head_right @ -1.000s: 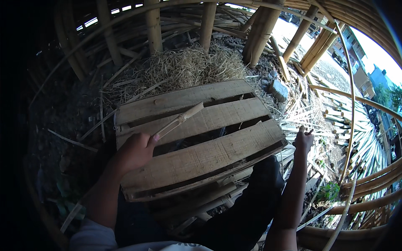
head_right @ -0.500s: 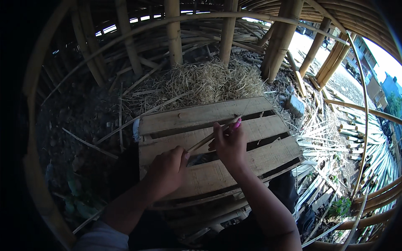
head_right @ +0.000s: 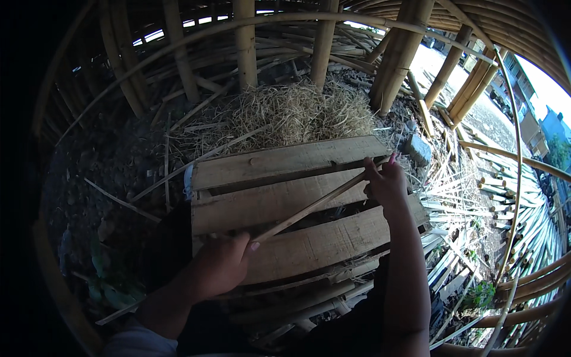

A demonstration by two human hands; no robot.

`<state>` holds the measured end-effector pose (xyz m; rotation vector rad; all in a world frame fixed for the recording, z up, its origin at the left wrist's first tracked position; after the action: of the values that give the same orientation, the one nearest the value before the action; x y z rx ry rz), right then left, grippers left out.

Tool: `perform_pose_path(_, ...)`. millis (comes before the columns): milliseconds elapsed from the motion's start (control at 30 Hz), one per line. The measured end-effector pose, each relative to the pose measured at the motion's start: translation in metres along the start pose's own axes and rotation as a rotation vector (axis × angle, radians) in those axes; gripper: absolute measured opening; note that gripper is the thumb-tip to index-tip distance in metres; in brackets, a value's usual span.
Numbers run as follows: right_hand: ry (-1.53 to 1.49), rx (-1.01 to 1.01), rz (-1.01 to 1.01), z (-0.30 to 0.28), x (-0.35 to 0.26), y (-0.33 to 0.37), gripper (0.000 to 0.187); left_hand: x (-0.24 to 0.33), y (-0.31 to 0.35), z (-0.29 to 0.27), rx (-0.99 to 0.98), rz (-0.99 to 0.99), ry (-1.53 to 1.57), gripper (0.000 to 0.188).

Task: The person uses a knife to shave and smooth a thin bamboo stick held against a wooden pallet. The person repeatedly adjusts the stick and continues shaving along its length, producing fine shavings that fall away.

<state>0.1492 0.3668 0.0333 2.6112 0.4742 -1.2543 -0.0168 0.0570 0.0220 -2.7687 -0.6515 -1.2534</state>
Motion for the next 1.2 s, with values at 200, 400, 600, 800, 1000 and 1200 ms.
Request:
perform_pose_path(200, 0.568, 0.185, -0.373, -0.009, -0.006, 0.019, 0.027, -0.016, -0.014, 0.016, -0.003, 0.05, -0.106, 0.032)
perform_pose_path(400, 0.437, -0.193, -0.608, 0.08, -0.064, 0.128, 0.018, -0.016, -0.016, 0.029, -0.066, 0.045, -0.106, 0.024)
perform_pose_path(600, 0.633, -0.175, -0.868, 0.133, -0.07, 0.188, 0.016, -0.022, -0.022, 0.035, -0.082, 0.106, -0.12, 0.011)
perform_pose_path(800, 0.717, 0.122, -1.028, 0.126, -0.081, 0.193, 0.026, -0.015, -0.017, 0.031, -0.079, 0.104, -0.114, 0.012)
perform_pose_path(1000, 0.639, -0.047, -0.87, 0.127, -0.082, 0.177, 0.027, -0.024, -0.02, 0.032, -0.094, -0.007, -0.026, 0.019)
perform_pose_path(1200, 0.674, -0.075, -0.773, 0.129, -0.064, 0.163, 0.025, -0.025, -0.019, 0.032, -0.065, 0.002, -0.024, 0.027)
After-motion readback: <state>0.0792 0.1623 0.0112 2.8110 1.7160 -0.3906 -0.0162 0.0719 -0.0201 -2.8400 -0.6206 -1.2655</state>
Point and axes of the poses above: each hand's wrist, its own y-axis away from the middle knuckle, its own z-axis out of the palm, x = y × z, the point moved 10 cm from there along -y, towards the middle knuckle, and after that the axes turned 15 degrees about y, right-handed, at the moved point
